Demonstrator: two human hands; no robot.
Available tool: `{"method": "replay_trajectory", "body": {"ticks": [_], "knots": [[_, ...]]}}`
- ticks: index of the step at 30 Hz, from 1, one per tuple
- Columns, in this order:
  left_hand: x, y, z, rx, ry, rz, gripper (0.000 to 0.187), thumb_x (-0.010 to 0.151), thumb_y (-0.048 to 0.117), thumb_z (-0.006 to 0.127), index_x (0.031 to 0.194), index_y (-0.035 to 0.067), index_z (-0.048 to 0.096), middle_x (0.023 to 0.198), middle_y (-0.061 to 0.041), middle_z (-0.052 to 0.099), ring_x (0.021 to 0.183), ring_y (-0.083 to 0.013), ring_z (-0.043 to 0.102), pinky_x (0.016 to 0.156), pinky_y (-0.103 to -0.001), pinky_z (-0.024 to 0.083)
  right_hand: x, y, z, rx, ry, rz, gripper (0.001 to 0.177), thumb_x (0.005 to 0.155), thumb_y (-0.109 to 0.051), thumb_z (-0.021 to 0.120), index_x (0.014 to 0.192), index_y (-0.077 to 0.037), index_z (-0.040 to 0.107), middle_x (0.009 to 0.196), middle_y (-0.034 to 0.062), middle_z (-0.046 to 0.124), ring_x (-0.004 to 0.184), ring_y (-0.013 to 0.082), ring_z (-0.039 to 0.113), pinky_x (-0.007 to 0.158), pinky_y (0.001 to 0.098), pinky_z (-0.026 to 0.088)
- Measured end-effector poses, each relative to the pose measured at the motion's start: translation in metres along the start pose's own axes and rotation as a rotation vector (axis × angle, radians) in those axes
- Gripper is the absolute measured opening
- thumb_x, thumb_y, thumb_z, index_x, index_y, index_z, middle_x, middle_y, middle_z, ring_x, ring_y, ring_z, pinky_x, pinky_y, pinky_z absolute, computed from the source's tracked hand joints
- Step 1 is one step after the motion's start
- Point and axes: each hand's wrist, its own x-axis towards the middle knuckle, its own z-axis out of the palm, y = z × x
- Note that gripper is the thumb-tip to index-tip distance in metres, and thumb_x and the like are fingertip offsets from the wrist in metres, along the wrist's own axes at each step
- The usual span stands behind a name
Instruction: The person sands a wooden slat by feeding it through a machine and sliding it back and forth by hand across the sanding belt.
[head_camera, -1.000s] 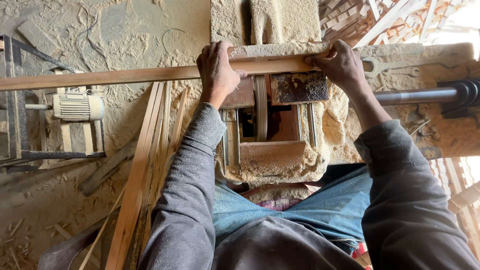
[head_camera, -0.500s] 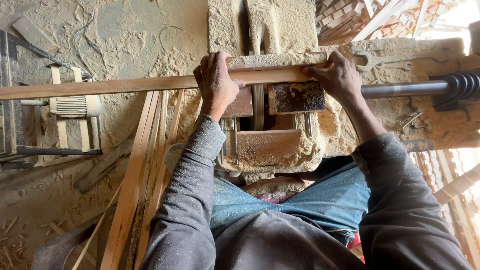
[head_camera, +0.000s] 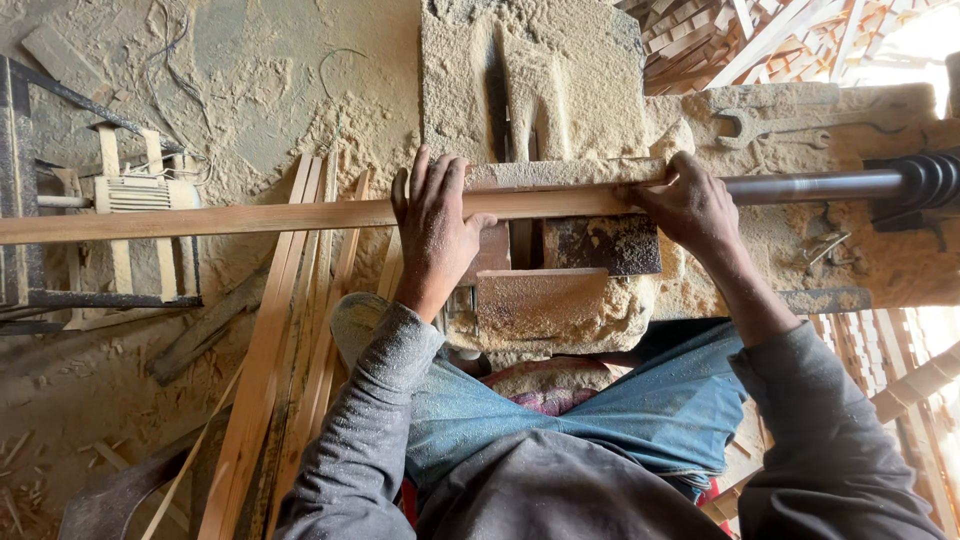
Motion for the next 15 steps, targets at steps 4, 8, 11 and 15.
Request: {"method": "replay_trajectory", "body": {"ticks": [4,8,11,15], "knots": [[0.024,-0.026,0.03,0.055,0.007,0.07,0.083,0.076,0.037,0.093,0.142,0.004,0.055,0.143,-0.019,0.058,0.141,-0.0351,0.046,0.121,-0.051,0.024,0.031,0.014,0.005,0.065,0.044,-0.092,0.048,0.101,-0.048,0.071,0.114,-0.002,0.061,0.094,0.0237,0.068,0.092,0.0457,0.066,0.077,0.0532,0.05],[0.078,-0.057,0.068,0.133,0.026,0.11,0.088,0.089,0.033,0.085,0.153,-0.004,0.039,0.16,-0.023,0.042,0.151,-0.04,0.038,0.127,-0.052,0.023,0.093,0.013,0.014,0.016,0.105,-0.011,0.022,0.097,-0.036,0.063,0.103,-0.015,0.062,0.088,0.0026,0.066,0.062,0.0131,0.047,0.047,0.0288,0.034],[0.104,-0.067,0.065,0.216,-0.079,0.12,0.096,0.094,0.051,0.078,0.158,-0.001,0.028,0.164,-0.023,0.032,0.152,-0.0396,0.031,0.126,-0.052,0.021,0.109,0.008,0.002,0.029,0.138,-0.091,0.049,0.094,-0.066,0.075,0.101,-0.019,0.063,0.084,0.0005,0.065,0.065,0.0123,0.05,0.051,0.0307,0.037],[0.106,-0.067,0.057,0.148,-0.101,0.163,0.097,0.097,0.054,0.077,0.16,0.001,0.026,0.167,-0.02,0.028,0.154,-0.039,0.027,0.128,-0.051,0.018,0.106,0.011,-0.019,0.046,0.085,0.035,0.06,0.091,-0.073,0.076,0.099,-0.016,0.06,0.086,-0.0011,0.057,0.066,0.0107,0.041,0.054,0.0253,0.032]]}}
